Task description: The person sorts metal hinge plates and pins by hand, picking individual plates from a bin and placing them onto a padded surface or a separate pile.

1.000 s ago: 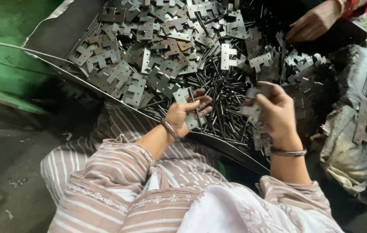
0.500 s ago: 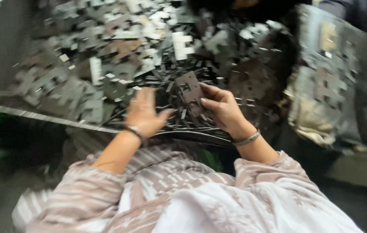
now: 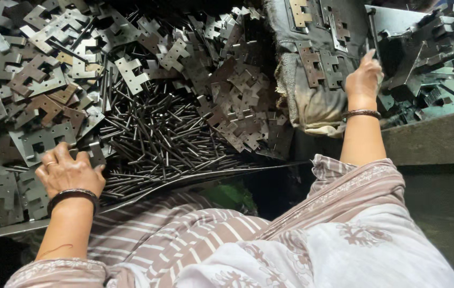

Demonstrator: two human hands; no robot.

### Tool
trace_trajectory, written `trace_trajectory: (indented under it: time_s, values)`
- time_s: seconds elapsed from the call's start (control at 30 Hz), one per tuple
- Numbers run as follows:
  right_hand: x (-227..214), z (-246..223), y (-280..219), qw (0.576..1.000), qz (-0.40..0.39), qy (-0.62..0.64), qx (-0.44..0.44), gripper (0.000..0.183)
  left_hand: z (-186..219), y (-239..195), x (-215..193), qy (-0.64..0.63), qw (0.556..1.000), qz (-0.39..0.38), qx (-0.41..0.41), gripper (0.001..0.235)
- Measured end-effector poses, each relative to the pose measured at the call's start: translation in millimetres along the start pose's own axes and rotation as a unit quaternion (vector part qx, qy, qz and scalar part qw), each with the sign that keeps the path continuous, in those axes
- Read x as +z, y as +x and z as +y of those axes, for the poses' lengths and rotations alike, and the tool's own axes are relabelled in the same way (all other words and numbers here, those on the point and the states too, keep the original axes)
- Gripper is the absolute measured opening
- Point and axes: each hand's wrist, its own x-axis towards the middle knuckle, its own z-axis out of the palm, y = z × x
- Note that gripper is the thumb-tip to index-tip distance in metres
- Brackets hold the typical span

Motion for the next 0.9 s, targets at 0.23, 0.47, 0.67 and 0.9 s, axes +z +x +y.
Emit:
trace_trajectory:
  time_s: [0.23,0.47,0.67,0.9]
  values:
    - [-99.8,-68.4,-0.3,0.971,-0.105,0.209,-0.048,0.021,4.7,-3.7,-15.8,-0.529,0.842,0.072,0.077,0.034]
    - [-179.5,-243.1,-61.7,0.837,-0.273,0.380,-0.284,0.044,15.1,-15.9,-46.9,-0.945,0.314,-0.089,-0.037,0.022]
    - [-161.4,-294.7,-111.0,0.856,-0.362,0.163,-0.333,0.084,44.6,-18.1,-41.2,-0.359,0.918,-0.152,0.068,0.029]
    - [-129.6,-285.0,-120.0,0.883,-0.352,0.162,-0.267,0.072,65.0,-7.6,-24.5,-0.122,0.954,-0.219,0.163,0.022]
